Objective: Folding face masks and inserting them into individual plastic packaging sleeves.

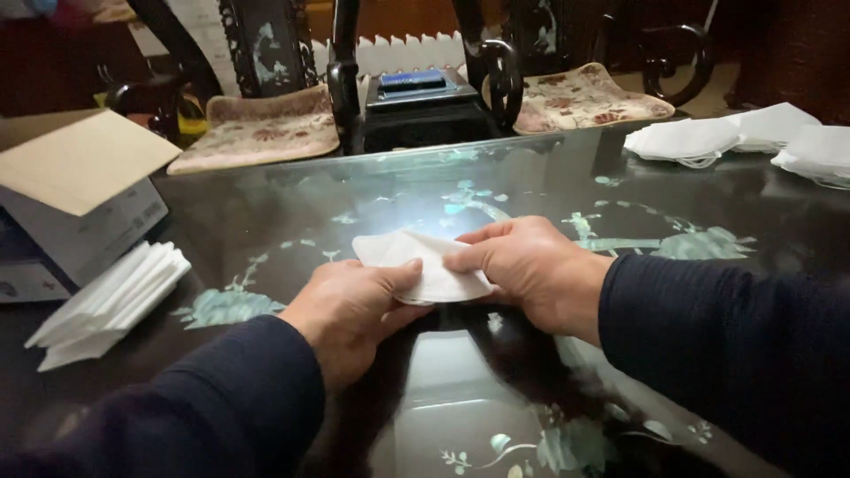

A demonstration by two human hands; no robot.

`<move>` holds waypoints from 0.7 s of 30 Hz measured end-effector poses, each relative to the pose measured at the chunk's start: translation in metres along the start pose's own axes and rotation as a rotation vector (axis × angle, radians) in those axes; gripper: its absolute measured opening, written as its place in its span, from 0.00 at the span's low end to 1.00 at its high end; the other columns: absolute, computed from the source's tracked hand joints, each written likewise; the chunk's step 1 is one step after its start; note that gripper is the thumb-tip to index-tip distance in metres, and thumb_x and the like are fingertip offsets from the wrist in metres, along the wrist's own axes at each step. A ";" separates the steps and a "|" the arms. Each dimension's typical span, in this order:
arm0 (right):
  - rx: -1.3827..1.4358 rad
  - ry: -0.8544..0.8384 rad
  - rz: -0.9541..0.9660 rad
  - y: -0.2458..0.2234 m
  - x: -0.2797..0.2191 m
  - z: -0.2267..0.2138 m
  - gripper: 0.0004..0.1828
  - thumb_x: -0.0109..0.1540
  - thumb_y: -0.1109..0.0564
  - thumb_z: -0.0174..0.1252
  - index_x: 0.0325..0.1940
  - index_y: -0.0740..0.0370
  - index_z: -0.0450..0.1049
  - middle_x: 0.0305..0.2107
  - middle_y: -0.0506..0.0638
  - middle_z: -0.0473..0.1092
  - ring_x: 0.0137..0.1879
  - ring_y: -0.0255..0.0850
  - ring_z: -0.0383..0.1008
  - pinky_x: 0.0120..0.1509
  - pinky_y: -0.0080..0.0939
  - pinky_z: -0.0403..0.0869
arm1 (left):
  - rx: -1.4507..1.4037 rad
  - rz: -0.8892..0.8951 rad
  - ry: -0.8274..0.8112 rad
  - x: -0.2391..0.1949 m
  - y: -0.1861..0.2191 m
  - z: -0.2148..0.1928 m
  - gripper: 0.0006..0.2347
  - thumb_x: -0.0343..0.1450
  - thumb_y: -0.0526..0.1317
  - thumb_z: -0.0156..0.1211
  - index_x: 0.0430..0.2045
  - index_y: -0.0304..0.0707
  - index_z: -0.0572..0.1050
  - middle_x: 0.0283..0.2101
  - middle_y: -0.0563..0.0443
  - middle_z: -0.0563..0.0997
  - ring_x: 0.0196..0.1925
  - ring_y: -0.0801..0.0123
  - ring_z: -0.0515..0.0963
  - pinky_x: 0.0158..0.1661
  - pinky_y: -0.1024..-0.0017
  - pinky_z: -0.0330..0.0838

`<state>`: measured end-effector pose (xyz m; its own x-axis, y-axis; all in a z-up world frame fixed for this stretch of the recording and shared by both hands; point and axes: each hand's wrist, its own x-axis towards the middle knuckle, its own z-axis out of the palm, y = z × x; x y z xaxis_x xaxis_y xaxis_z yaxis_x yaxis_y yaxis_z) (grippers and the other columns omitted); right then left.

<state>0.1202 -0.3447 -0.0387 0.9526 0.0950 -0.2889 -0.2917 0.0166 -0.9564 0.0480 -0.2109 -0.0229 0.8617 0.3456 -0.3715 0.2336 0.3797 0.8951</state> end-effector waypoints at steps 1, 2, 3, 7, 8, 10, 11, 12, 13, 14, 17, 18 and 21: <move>-0.011 0.025 -0.007 -0.001 -0.004 0.001 0.23 0.49 0.71 0.70 0.49 0.70 0.81 0.43 0.68 0.76 0.47 0.57 0.80 0.46 0.54 0.84 | -0.021 0.017 0.013 -0.002 0.000 0.002 0.28 0.66 0.29 0.68 0.60 0.19 0.62 0.58 0.25 0.71 0.54 0.38 0.81 0.54 0.50 0.80; -0.022 0.048 -0.009 0.000 -0.010 0.004 0.23 0.48 0.70 0.70 0.49 0.69 0.82 0.42 0.68 0.76 0.46 0.57 0.80 0.45 0.52 0.84 | -0.042 0.031 0.030 -0.005 -0.001 0.002 0.28 0.66 0.28 0.69 0.58 0.15 0.62 0.57 0.24 0.69 0.54 0.35 0.81 0.51 0.47 0.81; -0.017 0.043 -0.010 0.003 -0.005 0.004 0.23 0.48 0.70 0.70 0.49 0.69 0.82 0.42 0.68 0.76 0.46 0.57 0.80 0.45 0.52 0.84 | -0.038 0.035 0.034 -0.002 -0.003 0.001 0.28 0.66 0.28 0.69 0.58 0.15 0.62 0.57 0.24 0.69 0.54 0.35 0.81 0.51 0.47 0.81; -0.030 0.089 -0.085 0.011 -0.005 0.008 0.21 0.47 0.70 0.71 0.45 0.68 0.83 0.39 0.69 0.77 0.43 0.56 0.81 0.41 0.53 0.84 | 0.113 0.101 0.004 0.021 -0.019 0.001 0.26 0.65 0.32 0.72 0.53 0.13 0.66 0.52 0.23 0.74 0.53 0.39 0.81 0.46 0.48 0.83; -0.064 0.102 -0.108 0.007 -0.008 0.008 0.20 0.47 0.70 0.72 0.43 0.68 0.83 0.38 0.68 0.77 0.43 0.54 0.81 0.41 0.51 0.84 | 0.235 0.108 0.001 0.030 -0.022 0.004 0.26 0.64 0.35 0.74 0.53 0.17 0.69 0.52 0.30 0.77 0.54 0.46 0.82 0.45 0.52 0.84; -0.051 0.101 -0.104 0.005 -0.013 0.010 0.21 0.47 0.70 0.71 0.44 0.68 0.83 0.39 0.68 0.77 0.44 0.55 0.80 0.44 0.52 0.84 | 0.171 0.096 -0.016 0.027 -0.015 0.000 0.25 0.66 0.34 0.72 0.53 0.15 0.68 0.52 0.25 0.76 0.52 0.44 0.82 0.45 0.52 0.84; -0.036 0.096 -0.093 0.004 -0.015 0.011 0.22 0.47 0.71 0.71 0.45 0.69 0.83 0.40 0.68 0.77 0.46 0.57 0.80 0.46 0.53 0.84 | 0.112 0.077 -0.029 0.027 -0.012 -0.002 0.24 0.67 0.33 0.69 0.53 0.12 0.67 0.52 0.20 0.75 0.50 0.42 0.83 0.45 0.53 0.84; -0.044 0.096 -0.097 -0.002 -0.028 0.010 0.22 0.47 0.71 0.71 0.45 0.69 0.83 0.40 0.68 0.77 0.46 0.57 0.80 0.46 0.53 0.84 | 0.103 0.079 -0.030 0.025 -0.011 -0.005 0.24 0.67 0.33 0.69 0.53 0.12 0.67 0.52 0.20 0.75 0.50 0.42 0.83 0.45 0.53 0.84; -0.107 0.061 -0.103 -0.007 -0.041 0.009 0.25 0.51 0.66 0.69 0.53 0.73 0.78 0.43 0.70 0.76 0.46 0.55 0.80 0.52 0.53 0.82 | 0.018 0.041 -0.040 0.024 -0.010 -0.009 0.22 0.69 0.32 0.65 0.52 0.09 0.65 0.51 0.13 0.74 0.48 0.39 0.83 0.46 0.53 0.83; -0.170 0.026 -0.107 -0.012 -0.054 0.008 0.30 0.54 0.62 0.66 0.60 0.78 0.73 0.46 0.72 0.76 0.46 0.54 0.79 0.57 0.53 0.80 | -0.066 0.003 -0.049 0.023 -0.009 -0.013 0.21 0.71 0.31 0.61 0.52 0.05 0.63 0.51 0.06 0.72 0.45 0.36 0.84 0.46 0.54 0.83; -0.521 0.209 -0.162 -0.042 -0.083 -0.034 0.20 0.67 0.57 0.59 0.62 0.67 0.76 0.46 0.63 0.78 0.43 0.52 0.76 0.47 0.48 0.75 | -0.099 -0.086 -0.205 0.179 -0.076 -0.022 0.23 0.66 0.29 0.68 0.57 0.34 0.68 0.50 0.60 0.75 0.52 0.80 0.77 0.42 0.85 0.80; -0.525 0.213 -0.162 -0.042 -0.071 -0.073 0.20 0.67 0.57 0.59 0.62 0.67 0.76 0.46 0.63 0.78 0.43 0.52 0.76 0.47 0.48 0.75 | -0.103 -0.088 -0.209 0.134 -0.056 -0.016 0.23 0.66 0.29 0.68 0.57 0.34 0.68 0.50 0.60 0.75 0.52 0.80 0.77 0.42 0.85 0.80; -1.010 0.551 -0.426 -0.058 -0.044 -0.180 0.17 0.66 0.49 0.60 0.46 0.62 0.88 0.33 0.58 0.81 0.41 0.49 0.75 0.47 0.49 0.67 | -0.231 -0.081 0.027 0.029 -0.009 -0.012 0.16 0.67 0.20 0.62 0.47 0.20 0.67 0.46 0.28 0.78 0.44 0.42 0.83 0.38 0.55 0.87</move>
<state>0.1102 -0.5287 0.0214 0.9361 -0.1667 0.3098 0.0167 -0.8586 -0.5123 0.0654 -0.1937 -0.0452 0.8311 0.3280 -0.4492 0.1898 0.5920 0.7833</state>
